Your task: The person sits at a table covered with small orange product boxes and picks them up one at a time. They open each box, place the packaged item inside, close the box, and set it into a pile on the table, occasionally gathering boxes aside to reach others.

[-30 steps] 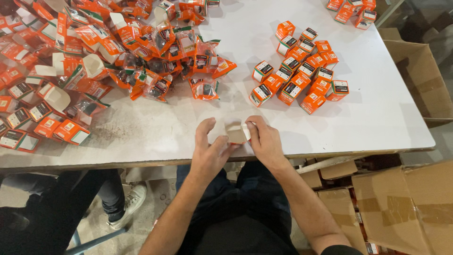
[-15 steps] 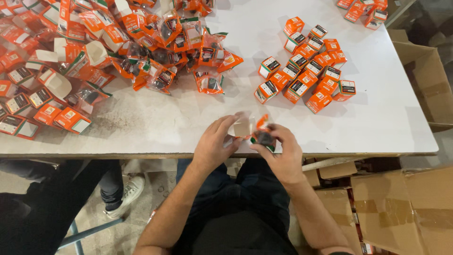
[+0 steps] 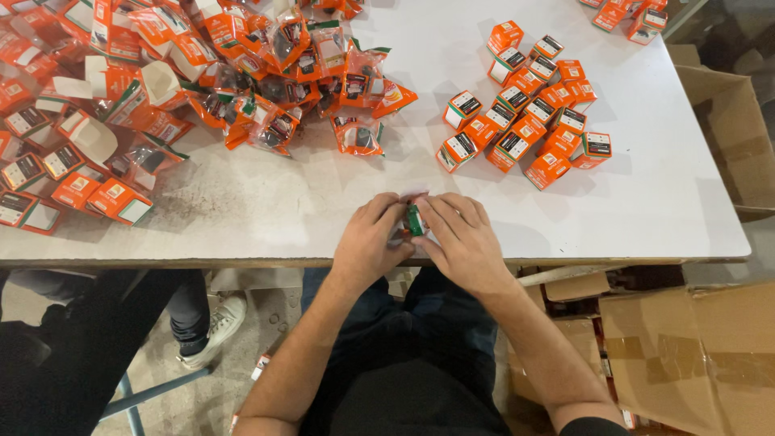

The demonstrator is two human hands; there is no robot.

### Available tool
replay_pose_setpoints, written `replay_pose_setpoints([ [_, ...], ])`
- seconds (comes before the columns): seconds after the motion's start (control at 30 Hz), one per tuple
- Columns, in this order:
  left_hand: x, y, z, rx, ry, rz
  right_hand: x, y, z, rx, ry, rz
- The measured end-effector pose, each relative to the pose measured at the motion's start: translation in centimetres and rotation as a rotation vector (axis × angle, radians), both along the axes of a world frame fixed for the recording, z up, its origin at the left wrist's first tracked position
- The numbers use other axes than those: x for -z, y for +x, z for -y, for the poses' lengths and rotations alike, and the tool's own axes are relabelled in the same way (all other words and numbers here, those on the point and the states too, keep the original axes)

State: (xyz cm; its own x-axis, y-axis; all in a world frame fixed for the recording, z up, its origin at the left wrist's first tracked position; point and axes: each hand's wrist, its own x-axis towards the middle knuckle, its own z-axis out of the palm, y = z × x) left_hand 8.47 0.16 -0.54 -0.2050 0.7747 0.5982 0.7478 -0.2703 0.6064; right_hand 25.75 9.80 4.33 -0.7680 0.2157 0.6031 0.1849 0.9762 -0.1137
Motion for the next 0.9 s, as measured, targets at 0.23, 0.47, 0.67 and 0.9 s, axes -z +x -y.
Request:
replay_pose_setpoints([
  [0.23,-0.6,0.1,0.5,0.017,0.006,0.014,1.7,-1.1,-1.0,0.068,0.008,0.032],
  [0.47,0.1,0.9,0.9,-0.061,-0.040,0.151,3.4,-1.9,-2.7,0.086,-0.653,-0.093],
  [0.67,-0.2,1.1,1.4,-0.106,0.290,0.011,4.4,-1.5,-1.6,0.053,-0.510,-0.134],
  [0.9,-1.5,0.9,1.1,-0.054,0.239,-0.184,3.9,-0.2,-0.1,0.094,-0.606,-0.143],
])
